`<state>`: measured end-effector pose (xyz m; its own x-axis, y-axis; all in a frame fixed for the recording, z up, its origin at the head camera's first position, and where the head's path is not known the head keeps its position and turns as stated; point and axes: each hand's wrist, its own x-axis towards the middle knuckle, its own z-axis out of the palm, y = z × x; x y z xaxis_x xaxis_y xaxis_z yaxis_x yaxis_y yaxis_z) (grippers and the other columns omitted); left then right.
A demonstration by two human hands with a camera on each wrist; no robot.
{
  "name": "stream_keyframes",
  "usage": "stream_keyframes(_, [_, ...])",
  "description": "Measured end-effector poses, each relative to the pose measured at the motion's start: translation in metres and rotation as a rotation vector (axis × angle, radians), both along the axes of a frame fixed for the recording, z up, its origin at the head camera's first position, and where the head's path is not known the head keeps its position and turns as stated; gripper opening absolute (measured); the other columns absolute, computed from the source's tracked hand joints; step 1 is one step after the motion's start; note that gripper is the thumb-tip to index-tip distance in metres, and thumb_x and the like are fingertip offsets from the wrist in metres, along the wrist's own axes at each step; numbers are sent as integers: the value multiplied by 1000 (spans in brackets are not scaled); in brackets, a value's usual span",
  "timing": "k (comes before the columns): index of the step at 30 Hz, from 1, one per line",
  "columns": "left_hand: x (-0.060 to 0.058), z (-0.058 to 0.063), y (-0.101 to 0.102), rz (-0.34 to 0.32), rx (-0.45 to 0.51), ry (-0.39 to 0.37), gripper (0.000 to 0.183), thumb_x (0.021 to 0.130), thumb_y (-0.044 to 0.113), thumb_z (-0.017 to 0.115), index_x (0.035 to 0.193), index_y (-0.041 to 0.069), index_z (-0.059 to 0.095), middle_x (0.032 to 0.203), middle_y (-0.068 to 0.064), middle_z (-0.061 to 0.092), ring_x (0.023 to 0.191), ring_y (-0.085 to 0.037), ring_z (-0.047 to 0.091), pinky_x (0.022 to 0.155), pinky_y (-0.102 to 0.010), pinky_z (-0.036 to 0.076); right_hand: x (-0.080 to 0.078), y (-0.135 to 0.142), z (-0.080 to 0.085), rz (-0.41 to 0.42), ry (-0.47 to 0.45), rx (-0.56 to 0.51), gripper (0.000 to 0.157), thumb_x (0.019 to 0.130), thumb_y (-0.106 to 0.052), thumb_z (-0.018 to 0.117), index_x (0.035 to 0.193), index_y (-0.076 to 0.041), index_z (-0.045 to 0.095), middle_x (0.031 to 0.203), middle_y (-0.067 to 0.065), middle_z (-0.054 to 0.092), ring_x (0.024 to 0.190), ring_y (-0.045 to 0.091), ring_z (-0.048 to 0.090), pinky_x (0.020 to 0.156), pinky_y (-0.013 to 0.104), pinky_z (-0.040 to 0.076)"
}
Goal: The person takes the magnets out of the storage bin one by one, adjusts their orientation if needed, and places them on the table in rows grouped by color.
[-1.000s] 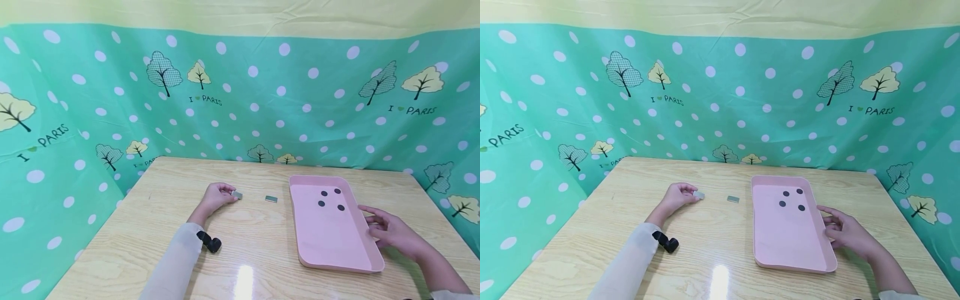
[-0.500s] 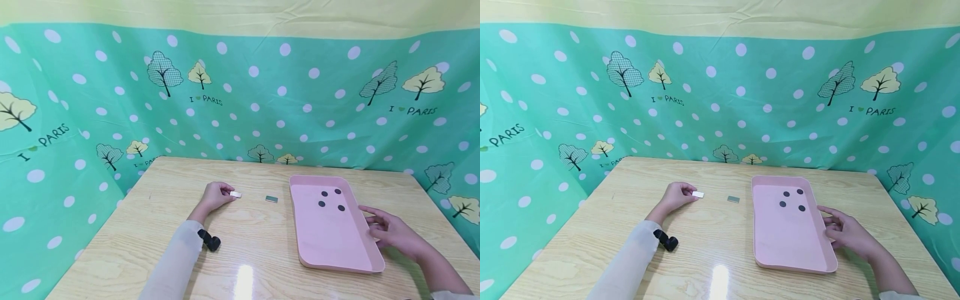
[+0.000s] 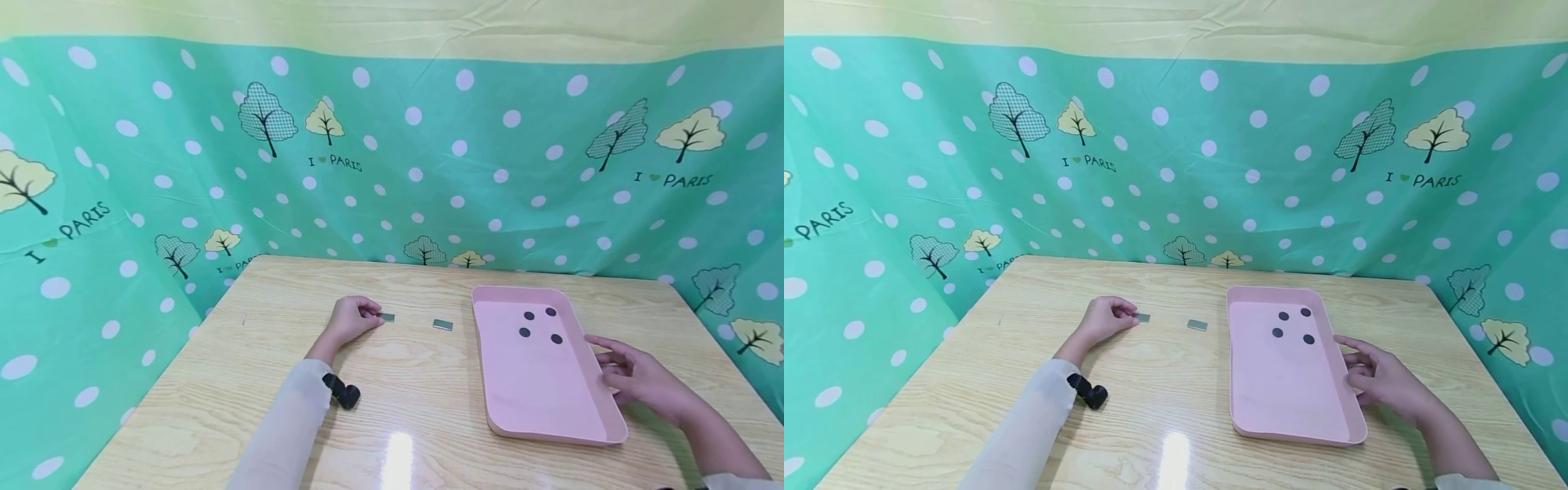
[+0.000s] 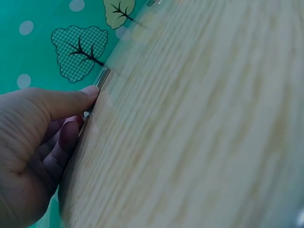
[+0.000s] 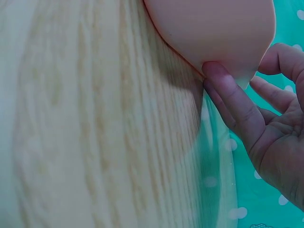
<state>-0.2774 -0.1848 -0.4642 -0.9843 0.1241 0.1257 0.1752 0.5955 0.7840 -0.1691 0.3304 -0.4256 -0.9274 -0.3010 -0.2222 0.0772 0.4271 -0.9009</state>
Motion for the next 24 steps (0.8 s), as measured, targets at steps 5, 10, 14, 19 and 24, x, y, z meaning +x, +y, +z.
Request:
stream_keyframes(5, [1, 1, 0, 10, 21, -5, 20, 78, 14, 83, 95, 8, 75, 81, 2, 67, 72, -12, 61, 66, -26, 52, 0, 0, 1, -6, 4, 8, 69, 95, -7, 57, 151, 4, 19, 131, 36, 45, 97, 20, 64, 70, 44, 59])
stream_keyframes(10, [5, 5, 0, 26, 134, -63, 25, 77, 13, 84, 99, 6, 73, 89, -2, 69, 77, -15, 64, 67, -29, 56, 0, -1, 0, -10, 12, 11, 69, 94, -6, 57, 151, 3, 20, 131, 36, 45, 96, 20, 64, 70, 44, 59])
stream_keyframes(14, [5, 7, 0, 33, 268, -132, 28, 78, 10, 82, 103, 4, 72, 95, -7, 69, 78, -18, 65, 63, -32, 58, 0, -1, 0, -12, 13, 12, 69, 94, -7, 58, 151, 3, 21, 130, 35, 46, 96, 21, 64, 70, 44, 59])
stream_keyframes(19, [6, 11, 3, 8, 353, -171, 30, 79, 7, 81, 107, -1, 70, 97, -11, 70, 78, -18, 67, 65, -33, 58, 1, 1, -1, 5, 23, -2, 68, 95, -6, 57, 151, 5, 20, 129, 35, 46, 95, 19, 64, 70, 44, 59])
stream_keyframes(24, [9, 19, 10, -25, 376, -171, 31, 78, 4, 80, 107, -3, 70, 95, -12, 70, 77, -17, 68, 67, -33, 58, 0, 1, -2, -4, 11, 2, 69, 95, -7, 58, 151, 3, 20, 129, 34, 47, 94, 21, 64, 70, 44, 59])
